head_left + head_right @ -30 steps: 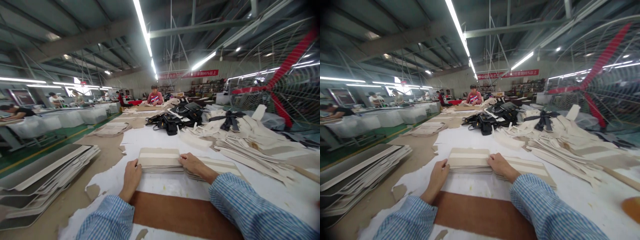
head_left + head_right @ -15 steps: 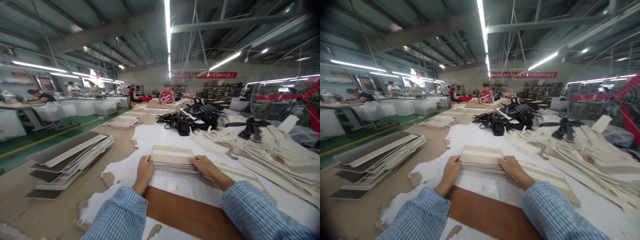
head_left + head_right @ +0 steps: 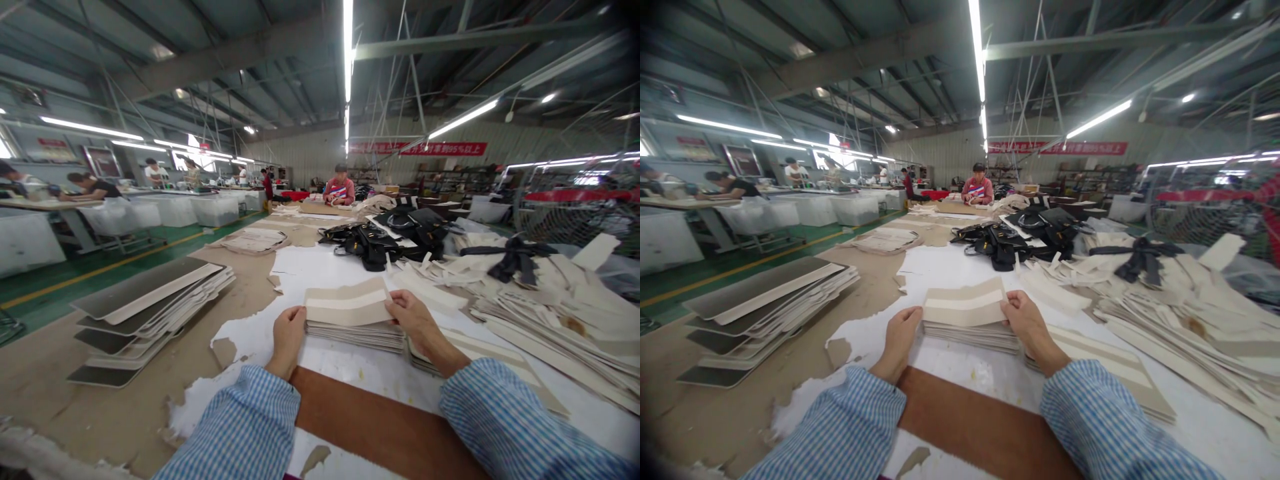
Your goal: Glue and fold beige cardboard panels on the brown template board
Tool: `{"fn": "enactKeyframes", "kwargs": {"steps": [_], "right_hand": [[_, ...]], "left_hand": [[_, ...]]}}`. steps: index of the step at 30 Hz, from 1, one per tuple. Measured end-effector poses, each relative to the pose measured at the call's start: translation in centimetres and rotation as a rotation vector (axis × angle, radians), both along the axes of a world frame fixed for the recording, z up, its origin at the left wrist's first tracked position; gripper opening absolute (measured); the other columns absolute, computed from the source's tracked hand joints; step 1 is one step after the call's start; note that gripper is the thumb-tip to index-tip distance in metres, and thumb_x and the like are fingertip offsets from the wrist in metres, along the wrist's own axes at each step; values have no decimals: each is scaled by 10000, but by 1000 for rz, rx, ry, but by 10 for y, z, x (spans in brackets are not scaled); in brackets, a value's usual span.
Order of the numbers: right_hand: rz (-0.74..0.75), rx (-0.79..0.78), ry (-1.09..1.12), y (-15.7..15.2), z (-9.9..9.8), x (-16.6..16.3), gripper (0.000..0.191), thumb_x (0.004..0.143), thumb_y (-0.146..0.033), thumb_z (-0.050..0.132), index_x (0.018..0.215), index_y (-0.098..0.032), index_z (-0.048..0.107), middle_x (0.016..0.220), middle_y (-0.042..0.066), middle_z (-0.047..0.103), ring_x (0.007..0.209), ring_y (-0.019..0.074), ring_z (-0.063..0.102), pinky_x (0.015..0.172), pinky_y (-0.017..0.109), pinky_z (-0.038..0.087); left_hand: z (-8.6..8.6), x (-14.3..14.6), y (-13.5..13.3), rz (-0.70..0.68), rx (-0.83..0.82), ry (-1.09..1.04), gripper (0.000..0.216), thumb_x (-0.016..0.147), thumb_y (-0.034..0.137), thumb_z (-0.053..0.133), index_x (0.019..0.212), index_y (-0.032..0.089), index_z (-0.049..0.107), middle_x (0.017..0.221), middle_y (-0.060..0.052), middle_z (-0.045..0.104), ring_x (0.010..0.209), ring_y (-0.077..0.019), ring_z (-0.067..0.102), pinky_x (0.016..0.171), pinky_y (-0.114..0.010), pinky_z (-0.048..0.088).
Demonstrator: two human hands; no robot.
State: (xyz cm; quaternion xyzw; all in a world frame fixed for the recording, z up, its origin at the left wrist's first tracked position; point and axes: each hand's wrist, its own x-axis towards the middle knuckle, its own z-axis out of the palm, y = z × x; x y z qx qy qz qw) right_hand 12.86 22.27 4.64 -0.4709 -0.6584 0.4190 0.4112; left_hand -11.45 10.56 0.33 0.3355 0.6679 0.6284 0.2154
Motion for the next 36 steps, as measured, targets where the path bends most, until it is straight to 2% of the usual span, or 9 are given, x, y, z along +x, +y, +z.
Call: {"fn": "enactKeyframes", "kwargs": {"steps": [5,9,13,16,19,21,23,25,36], "right_hand": [[36,38,209,-20,14,-7,405,766,-456,621,1083,-228,511,912,42,695,821,207,669,626,295,554],[27,58,268,-45,30,21,639,684,-466,741,1239,-237,520,715,-64,584,686,169,581,559,255,484],[-3,83,218,-95,44,80,699,719,-416,810,1344,-267,535,637,-90,536,577,135,487,499,225,400],[-119,-7,108,-144,38,132,740,754,-495,834,1413,-323,542,615,-81,542,526,134,475,454,217,391],[-202,-155,-76,-186,3,179,676,720,-632,816,1294,-305,669,668,-23,653,509,155,525,418,242,429],[-166,-232,-176,-206,-29,201,592,727,-680,772,1156,-273,746,793,36,746,646,223,677,498,281,531],[-101,-306,-299,-218,-55,212,556,745,-695,731,1090,-261,777,841,49,781,747,266,738,609,318,599],[-96,-304,-392,-224,-68,214,549,757,-693,695,1073,-253,784,846,44,793,781,277,755,688,338,616],[-117,-144,-501,-226,-58,192,462,842,-614,536,1009,-239,748,665,14,706,661,247,685,651,364,526]], "left_hand": [[3,-4,2,58,26,-66,231,975,376,696,1044,156,676,1020,-36,701,918,-191,684,856,-402,588],[20,5,-7,26,53,-92,227,966,344,687,1099,164,651,905,0,649,759,-150,619,724,-324,545],[50,32,-44,-169,74,-90,322,815,249,711,1130,190,672,731,65,573,651,-108,528,638,-237,434],[64,58,-94,-333,37,-71,341,759,354,728,1066,206,717,648,74,551,619,-121,525,607,-241,417],[50,84,-148,-455,-168,28,272,795,429,672,930,206,749,635,38,593,589,-149,529,566,-269,398],[31,98,-174,-517,-322,177,223,838,379,577,861,230,741,715,11,654,667,-175,591,625,-289,424],[15,108,-189,-526,-385,339,239,871,335,501,839,247,721,776,-1,680,721,-191,618,678,-311,436],[7,114,-194,-495,-405,462,261,898,317,454,873,250,705,836,-15,696,785,-211,643,741,-338,449],[7,107,-193,-544,-505,667,241,938,292,453,1035,272,672,867,-2,708,796,-210,668,790,-346,494]]}}
